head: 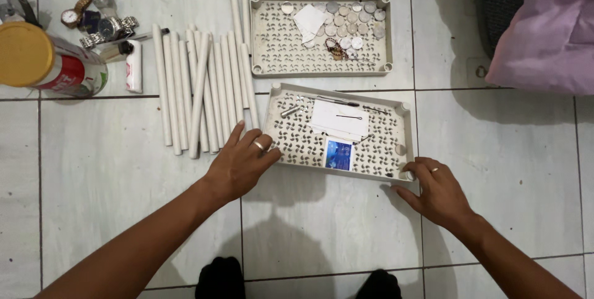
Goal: The person assembles a white plastic rack by inserting cylindrical legs into perforated trays. They handle multiple trays and legs, aligning and pushing the legs into the corner holes to form a stable structure.
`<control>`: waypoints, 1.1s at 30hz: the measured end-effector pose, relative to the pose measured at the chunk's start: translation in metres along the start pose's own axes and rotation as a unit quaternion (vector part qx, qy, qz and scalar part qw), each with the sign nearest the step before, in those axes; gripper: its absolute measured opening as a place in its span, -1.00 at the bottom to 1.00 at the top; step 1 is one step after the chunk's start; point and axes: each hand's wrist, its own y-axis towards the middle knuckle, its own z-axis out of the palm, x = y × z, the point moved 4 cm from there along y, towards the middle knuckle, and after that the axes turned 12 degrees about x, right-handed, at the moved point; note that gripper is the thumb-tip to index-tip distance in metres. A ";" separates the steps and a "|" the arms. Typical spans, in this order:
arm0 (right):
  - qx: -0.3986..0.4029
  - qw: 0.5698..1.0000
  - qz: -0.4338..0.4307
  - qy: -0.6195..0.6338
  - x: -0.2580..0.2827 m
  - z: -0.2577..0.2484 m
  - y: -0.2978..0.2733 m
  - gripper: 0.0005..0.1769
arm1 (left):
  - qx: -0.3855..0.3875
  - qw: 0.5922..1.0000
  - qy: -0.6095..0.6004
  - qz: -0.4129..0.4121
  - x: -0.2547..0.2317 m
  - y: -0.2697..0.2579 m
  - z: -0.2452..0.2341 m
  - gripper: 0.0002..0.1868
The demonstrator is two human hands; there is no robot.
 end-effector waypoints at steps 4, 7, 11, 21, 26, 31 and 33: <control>-0.043 0.998 0.000 -0.034 0.000 -0.006 -0.002 -0.54 | -0.083 0.996 -0.010 0.024 0.003 0.003 -0.007 -0.63; -0.025 1.000 -0.003 -0.013 -0.002 -0.014 -0.005 -0.56 | -0.123 0.990 -0.063 0.029 0.004 0.002 -0.023 -0.65; -0.114 0.992 -0.037 -0.032 0.000 -0.027 -0.024 -0.49 | -0.075 0.985 -0.154 -0.003 0.013 0.025 -0.055 -0.65; -0.197 0.973 0.122 0.009 -0.036 -0.047 -0.094 -0.52 | -0.181 0.952 -0.212 0.122 -0.036 0.088 -0.121 -0.48; -0.194 0.963 0.184 0.018 -0.055 -0.046 -0.126 -0.50 | -0.172 0.955 -0.209 0.125 -0.051 0.089 -0.115 -0.35; -0.241 0.962 0.085 -0.090 -0.041 -0.066 -0.125 -0.62 | -0.129 0.955 -0.264 0.035 -0.035 0.082 -0.109 -0.15; -0.234 0.962 0.070 -0.121 -0.035 -0.077 -0.117 -0.63 | -0.108 0.967 -0.231 0.003 -0.020 0.074 -0.112 -0.11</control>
